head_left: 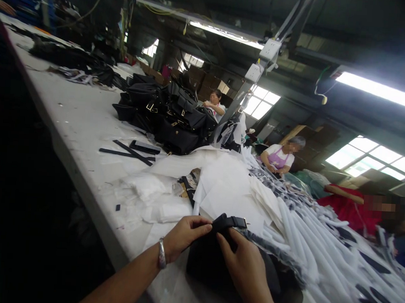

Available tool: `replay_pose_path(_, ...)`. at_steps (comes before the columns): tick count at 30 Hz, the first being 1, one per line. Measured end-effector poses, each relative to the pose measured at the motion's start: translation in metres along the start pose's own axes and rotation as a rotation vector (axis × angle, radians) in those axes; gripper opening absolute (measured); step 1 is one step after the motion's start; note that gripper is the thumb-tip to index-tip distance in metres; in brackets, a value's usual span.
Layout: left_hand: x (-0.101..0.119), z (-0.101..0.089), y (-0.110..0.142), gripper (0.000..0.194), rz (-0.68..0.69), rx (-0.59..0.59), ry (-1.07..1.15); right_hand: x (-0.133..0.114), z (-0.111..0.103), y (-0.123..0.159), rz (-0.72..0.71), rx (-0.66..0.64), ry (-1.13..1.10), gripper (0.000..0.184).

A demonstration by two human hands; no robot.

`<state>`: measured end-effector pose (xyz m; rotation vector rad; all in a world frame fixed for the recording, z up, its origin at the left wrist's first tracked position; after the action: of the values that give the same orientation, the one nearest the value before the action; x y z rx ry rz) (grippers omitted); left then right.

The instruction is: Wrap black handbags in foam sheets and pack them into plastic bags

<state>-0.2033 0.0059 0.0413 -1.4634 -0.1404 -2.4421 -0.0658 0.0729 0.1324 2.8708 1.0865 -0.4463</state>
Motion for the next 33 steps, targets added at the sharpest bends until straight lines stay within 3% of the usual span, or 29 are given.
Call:
replay_pose_path(5,0.002,0.004,-0.001,0.037,-0.029,0.002,0.005,0.011,0.004,0.005,-0.028,0.008,-0.357,0.026)
replay_pose_path(9,0.004,0.011,-0.001,0.034,-0.009,0.033,-0.060,0.014,0.001,0.009,-0.036,-0.014,-0.471,0.026)
replay_pose_path(16,0.015,0.018,0.001,0.029,0.072,0.064,-0.243,0.011,-0.002,0.016,0.000,0.041,-0.545,0.028)
replay_pose_path(26,0.025,0.015,-0.006,0.029,0.049,-0.099,-0.368,0.016,0.006,0.020,0.019,0.068,-0.652,0.040)
replay_pose_path(33,0.027,0.012,-0.012,0.028,0.054,-0.129,-0.367,0.018,0.008,0.018,0.021,0.082,-0.621,0.040)
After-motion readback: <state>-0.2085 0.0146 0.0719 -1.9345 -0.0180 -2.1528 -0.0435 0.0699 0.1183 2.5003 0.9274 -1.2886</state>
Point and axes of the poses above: each hand's wrist, its own y-axis away from the middle knuckle, its own z-axis out of the palm, x = y × z, the point moved 2 cm from there along -y, towards the middle knuckle, and after that the axes turned 3 degrees about -y, right-handed, at the moved point
